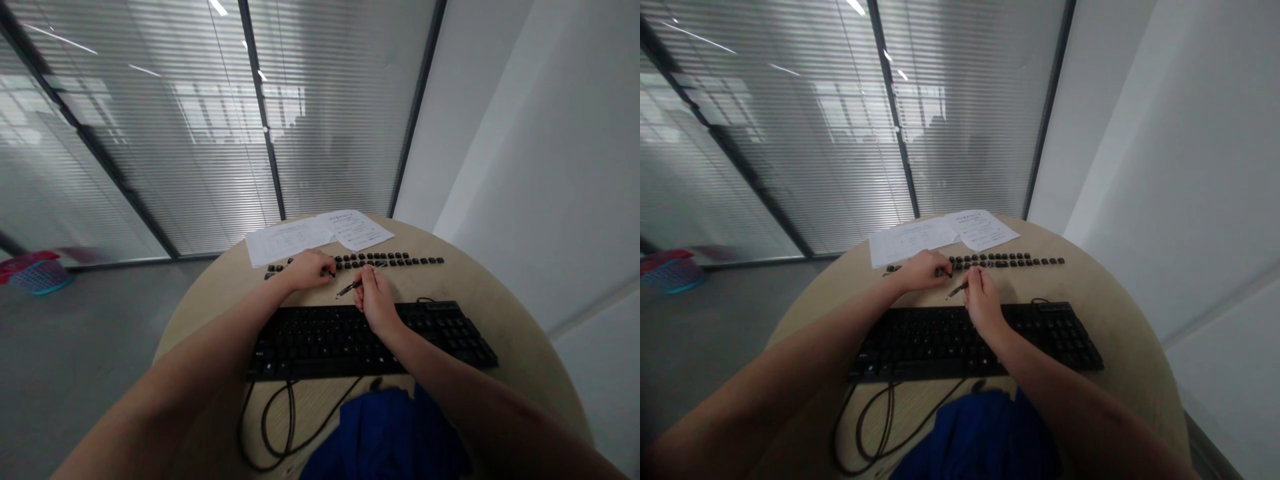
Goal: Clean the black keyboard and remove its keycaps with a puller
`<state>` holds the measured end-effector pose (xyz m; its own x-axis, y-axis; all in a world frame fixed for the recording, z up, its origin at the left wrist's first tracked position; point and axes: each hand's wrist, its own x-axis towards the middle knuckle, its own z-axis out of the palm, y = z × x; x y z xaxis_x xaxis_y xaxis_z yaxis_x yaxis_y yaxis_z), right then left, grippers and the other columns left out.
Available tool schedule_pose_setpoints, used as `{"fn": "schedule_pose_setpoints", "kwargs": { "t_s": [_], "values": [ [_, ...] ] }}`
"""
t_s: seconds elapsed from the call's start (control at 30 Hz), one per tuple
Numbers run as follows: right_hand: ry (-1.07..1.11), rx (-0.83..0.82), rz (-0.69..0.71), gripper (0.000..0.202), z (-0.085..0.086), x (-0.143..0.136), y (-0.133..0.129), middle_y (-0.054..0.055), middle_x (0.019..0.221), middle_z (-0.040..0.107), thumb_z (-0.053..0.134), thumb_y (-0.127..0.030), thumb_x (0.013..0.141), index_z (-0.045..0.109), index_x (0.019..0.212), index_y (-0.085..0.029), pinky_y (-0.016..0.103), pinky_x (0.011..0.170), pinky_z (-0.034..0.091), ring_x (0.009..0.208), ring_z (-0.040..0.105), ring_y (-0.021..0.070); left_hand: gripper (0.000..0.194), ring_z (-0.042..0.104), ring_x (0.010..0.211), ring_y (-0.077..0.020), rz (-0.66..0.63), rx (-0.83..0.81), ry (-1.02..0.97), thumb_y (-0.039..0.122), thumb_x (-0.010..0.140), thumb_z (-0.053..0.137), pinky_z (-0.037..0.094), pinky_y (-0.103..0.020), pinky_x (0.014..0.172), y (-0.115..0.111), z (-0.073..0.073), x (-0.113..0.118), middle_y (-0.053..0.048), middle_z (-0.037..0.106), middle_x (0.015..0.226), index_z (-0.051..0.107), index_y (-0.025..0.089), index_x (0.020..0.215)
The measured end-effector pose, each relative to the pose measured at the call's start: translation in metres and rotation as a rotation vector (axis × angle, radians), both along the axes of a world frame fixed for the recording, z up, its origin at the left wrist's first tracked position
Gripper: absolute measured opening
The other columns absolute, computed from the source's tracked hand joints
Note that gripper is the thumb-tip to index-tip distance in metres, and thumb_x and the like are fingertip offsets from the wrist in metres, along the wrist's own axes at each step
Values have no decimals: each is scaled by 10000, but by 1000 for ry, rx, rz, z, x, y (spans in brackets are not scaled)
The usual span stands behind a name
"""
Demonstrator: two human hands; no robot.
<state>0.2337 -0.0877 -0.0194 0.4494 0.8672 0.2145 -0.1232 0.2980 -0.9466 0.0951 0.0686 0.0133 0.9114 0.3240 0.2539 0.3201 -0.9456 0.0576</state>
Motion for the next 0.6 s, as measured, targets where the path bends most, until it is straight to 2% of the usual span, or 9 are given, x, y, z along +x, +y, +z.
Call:
{"fn": "schedule_pose_setpoints", "kwargs": {
  "t_s": [0.13,0.3,0.47,0.6],
  "values": [
    [-13,-2,8,475,-1,0,1,-110,464,340,500,-685,910,493,783,-228,186,347,273,364,337,76,149,632,858,-223,43,99,48,250,756,624,414,-371,824,4,-6,-1,-14,734,842,712,230,875],
    [-14,10,17,463,-1,1,0,-112,469,325,500,-667,921,490,774,-229,187,353,272,365,325,75,148,638,897,-240,67,120,93,280,772,634,393,-398,863,4,-5,-3,-20,745,871,713,236,889],
    [-12,20,12,462,0,0,-1,-113,465,315,508,-672,912,488,770,-233,190,346,262,362,317,79,142,641,919,-233,84,109,80,309,783,663,402,-384,867,2,4,-7,-24,737,913,714,238,894],
    [-5,10,-3,462,0,0,0,-113,465,319,510,-677,903,482,769,-236,192,340,257,357,303,79,142,645,916,-224,85,66,-15,283,801,666,434,-356,850,-2,15,-20,-32,728,924,713,219,919]
  ]
}}
